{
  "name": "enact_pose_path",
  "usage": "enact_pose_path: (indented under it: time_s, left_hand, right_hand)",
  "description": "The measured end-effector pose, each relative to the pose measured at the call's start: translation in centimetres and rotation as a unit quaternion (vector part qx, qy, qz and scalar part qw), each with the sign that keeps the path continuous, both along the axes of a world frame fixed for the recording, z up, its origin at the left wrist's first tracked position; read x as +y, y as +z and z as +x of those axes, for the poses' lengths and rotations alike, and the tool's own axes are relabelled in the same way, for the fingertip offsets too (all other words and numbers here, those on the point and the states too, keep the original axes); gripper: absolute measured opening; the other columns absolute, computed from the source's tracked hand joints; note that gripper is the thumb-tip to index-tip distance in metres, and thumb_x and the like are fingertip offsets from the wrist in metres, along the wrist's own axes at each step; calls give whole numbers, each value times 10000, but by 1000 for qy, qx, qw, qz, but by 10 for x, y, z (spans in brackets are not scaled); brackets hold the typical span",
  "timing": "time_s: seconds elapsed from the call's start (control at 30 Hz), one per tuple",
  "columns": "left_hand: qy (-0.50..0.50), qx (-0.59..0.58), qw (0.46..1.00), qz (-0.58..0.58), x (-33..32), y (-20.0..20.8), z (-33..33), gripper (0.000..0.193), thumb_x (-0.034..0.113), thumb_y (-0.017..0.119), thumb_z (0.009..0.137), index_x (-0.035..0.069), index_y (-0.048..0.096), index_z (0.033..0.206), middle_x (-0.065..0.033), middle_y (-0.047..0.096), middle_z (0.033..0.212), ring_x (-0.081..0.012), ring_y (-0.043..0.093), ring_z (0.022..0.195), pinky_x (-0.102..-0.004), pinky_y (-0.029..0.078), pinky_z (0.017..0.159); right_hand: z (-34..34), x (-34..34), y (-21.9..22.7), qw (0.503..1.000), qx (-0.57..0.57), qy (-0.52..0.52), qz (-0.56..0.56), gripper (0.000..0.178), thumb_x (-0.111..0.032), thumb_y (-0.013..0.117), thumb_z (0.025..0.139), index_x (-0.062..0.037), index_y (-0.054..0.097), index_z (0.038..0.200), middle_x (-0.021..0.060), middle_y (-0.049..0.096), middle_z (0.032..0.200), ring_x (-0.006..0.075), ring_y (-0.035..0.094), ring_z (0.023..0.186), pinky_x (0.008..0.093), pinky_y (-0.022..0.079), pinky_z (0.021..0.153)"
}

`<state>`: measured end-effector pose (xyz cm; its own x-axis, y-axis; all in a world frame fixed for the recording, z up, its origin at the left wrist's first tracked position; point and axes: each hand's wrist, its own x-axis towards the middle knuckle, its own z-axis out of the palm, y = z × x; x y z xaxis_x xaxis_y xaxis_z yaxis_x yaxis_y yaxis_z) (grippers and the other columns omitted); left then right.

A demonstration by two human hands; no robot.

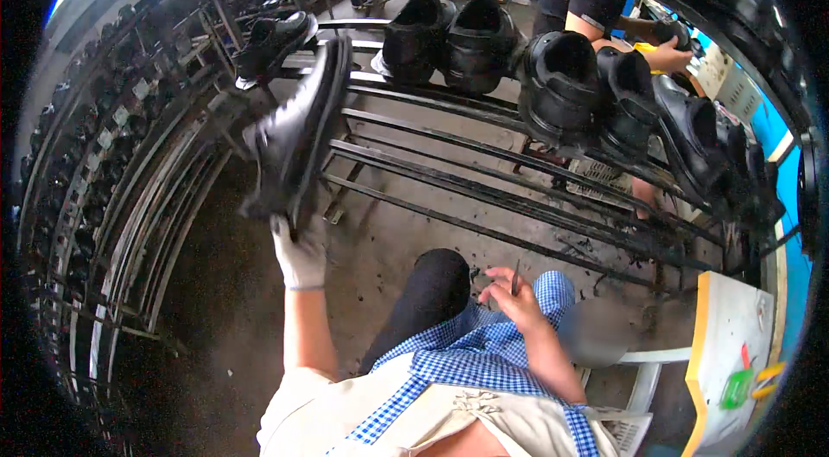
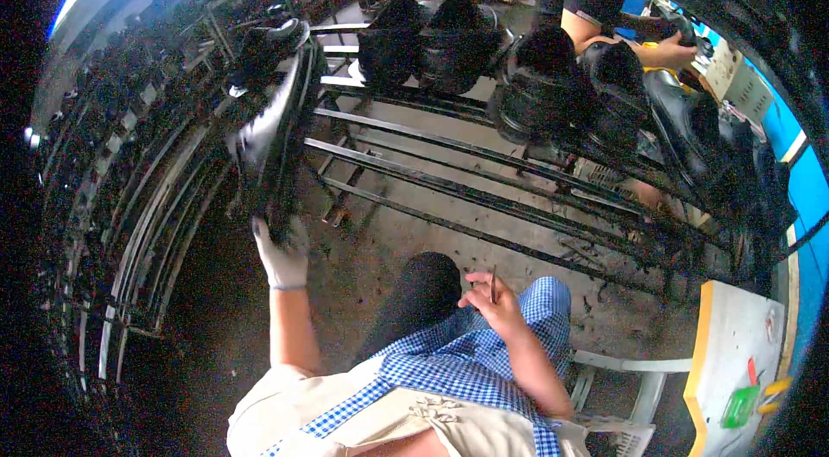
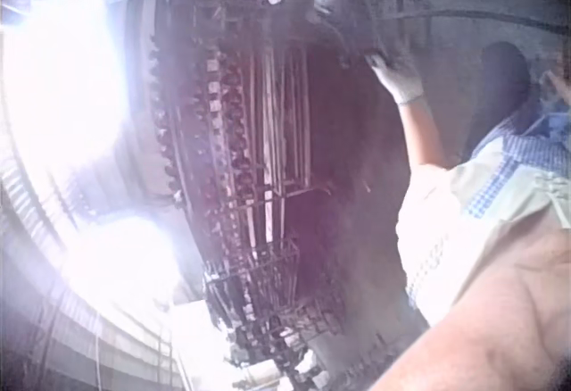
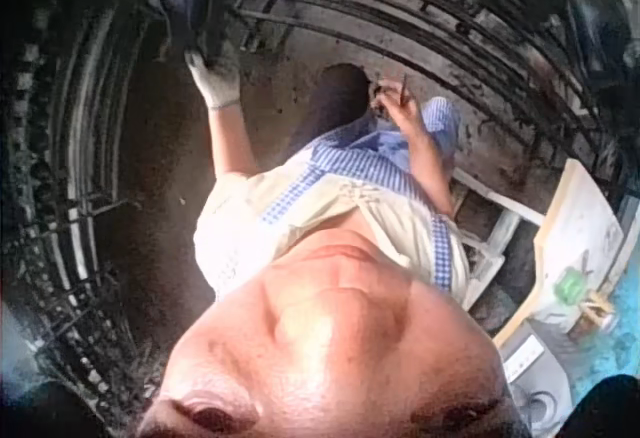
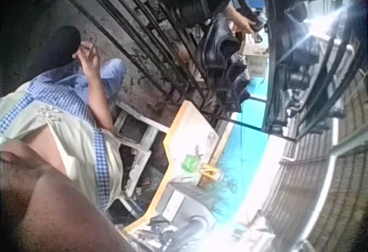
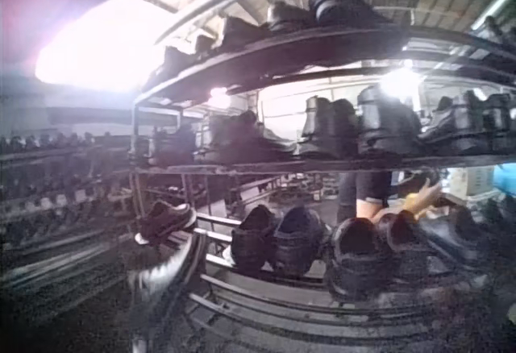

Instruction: The person repeatedly picks up black shoes from a metal rack, wipes the soles and uppers with a cloth, and places them back on the rack. The person handles the shoes one at a time, rotating them to access different surfaces before returning them to the rack.

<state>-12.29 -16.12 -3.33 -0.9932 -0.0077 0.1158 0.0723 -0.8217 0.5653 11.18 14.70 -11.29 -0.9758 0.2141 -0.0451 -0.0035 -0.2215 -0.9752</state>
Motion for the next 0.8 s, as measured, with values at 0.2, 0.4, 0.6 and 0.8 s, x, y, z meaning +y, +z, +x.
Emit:
enact_pose_path:
  time_s: [0.2,0.4,0.6,0.8]
  left_hand:
    - [111,197,919,-324,72,102,-115,537,46,631,904,42,413,1395,-112,430,1380,-219,487,1217,-337,460,1000]
    - [242,104,885,-384,78,123,-210,710,151,779,787,-16,419,1376,-171,520,1277,-243,556,1111,-332,445,1003]
    - [399,488,662,-406,126,123,-143,713,24,738,739,12,432,1384,-220,484,1357,-341,455,1297,-416,387,1076]
    - [336,545,546,-540,175,175,-135,489,229,718,814,48,563,1241,-173,582,1242,-354,536,1174,-418,402,1047]
  right_hand:
    - [20,2,-16,999,-26,-18,-44,281,-156,632,932,-47,590,1187,76,691,827,93,587,703,242,413,623]
    - [32,-8,-20,994,-30,-56,-88,197,-180,613,950,-65,627,1109,46,679,771,20,435,532,200,293,470]
    - [52,4,-44,986,-83,-110,-93,230,-235,582,982,-46,618,1107,67,661,743,-1,332,395,174,228,359]
    - [40,5,-31,986,-92,-119,-69,195,-247,644,944,-79,662,1039,9,661,711,10,347,460,202,233,425]
